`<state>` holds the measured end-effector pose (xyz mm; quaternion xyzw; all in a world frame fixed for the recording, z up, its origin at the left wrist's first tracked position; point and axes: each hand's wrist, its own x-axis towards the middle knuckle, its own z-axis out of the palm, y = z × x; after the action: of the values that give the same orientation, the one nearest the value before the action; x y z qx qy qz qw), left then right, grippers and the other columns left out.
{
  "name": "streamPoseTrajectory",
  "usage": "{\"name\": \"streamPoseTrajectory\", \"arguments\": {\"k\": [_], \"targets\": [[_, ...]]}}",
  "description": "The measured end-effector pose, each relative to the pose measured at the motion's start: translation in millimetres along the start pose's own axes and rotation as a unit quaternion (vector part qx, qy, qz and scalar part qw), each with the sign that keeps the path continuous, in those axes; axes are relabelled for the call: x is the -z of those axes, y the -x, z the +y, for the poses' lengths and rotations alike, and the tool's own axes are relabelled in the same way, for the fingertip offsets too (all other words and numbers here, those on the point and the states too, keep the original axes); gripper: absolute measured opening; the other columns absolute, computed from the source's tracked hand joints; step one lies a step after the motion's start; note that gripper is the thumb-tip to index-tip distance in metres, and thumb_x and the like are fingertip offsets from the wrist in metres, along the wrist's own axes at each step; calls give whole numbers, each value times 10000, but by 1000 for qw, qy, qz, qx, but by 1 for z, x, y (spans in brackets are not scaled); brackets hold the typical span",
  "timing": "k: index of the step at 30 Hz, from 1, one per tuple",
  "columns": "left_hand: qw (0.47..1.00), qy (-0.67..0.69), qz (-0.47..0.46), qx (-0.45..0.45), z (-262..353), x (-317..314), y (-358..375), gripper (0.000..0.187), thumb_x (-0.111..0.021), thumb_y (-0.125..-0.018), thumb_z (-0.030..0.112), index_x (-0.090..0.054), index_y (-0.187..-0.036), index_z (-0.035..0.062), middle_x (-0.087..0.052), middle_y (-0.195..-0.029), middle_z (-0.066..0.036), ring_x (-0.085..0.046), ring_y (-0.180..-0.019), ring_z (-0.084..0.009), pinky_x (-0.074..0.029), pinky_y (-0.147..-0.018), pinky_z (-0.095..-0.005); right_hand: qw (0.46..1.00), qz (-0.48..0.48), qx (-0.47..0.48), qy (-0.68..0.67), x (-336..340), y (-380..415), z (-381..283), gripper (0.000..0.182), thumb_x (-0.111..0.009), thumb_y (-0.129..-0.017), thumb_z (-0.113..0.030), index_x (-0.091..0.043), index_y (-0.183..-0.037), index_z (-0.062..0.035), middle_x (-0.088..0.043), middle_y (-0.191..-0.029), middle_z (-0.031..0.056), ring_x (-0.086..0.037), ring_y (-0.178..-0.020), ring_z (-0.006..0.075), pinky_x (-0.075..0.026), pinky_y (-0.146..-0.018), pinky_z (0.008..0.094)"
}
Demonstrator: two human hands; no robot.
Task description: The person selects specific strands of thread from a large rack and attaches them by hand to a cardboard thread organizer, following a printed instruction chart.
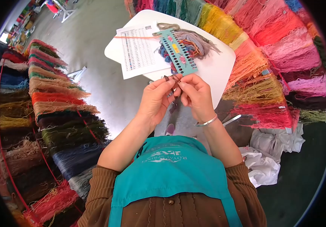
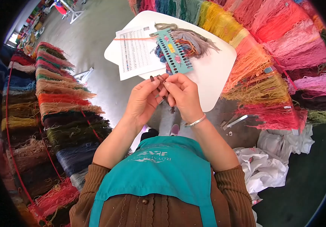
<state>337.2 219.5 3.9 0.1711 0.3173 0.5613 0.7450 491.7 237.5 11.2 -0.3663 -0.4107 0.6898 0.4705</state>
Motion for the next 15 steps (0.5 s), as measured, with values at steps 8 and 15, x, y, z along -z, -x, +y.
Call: {"name": "streamPoseTrajectory", "arguments": {"k": [8, 15], "targets": [[999, 32, -21, -13, -3, -12, 2, 253, -575, -971, 170, -624, -1118, -29, -641, -1203, -113, -622, -1068, -180, -521, -948, -351, 999, 19, 3, 40, 4, 1, -2, 161, -632, -932, -45, -630, -1081, 16, -686, -864, 33, -574, -656, 32, -439, -542, 178], [999, 20, -47, -7, -7, -9, 0, 287, -556, -968, 174, -611, -1163, -28, -581, -1331, -152, -583, -1160, -206, -476, -1009, -378, 995, 29, 53, 79, 6, -1, 11, 109, -651, -917, -31, -685, -1005, 23, -650, -854, -15, -556, -720, 14, -450, -621, 180]]}}
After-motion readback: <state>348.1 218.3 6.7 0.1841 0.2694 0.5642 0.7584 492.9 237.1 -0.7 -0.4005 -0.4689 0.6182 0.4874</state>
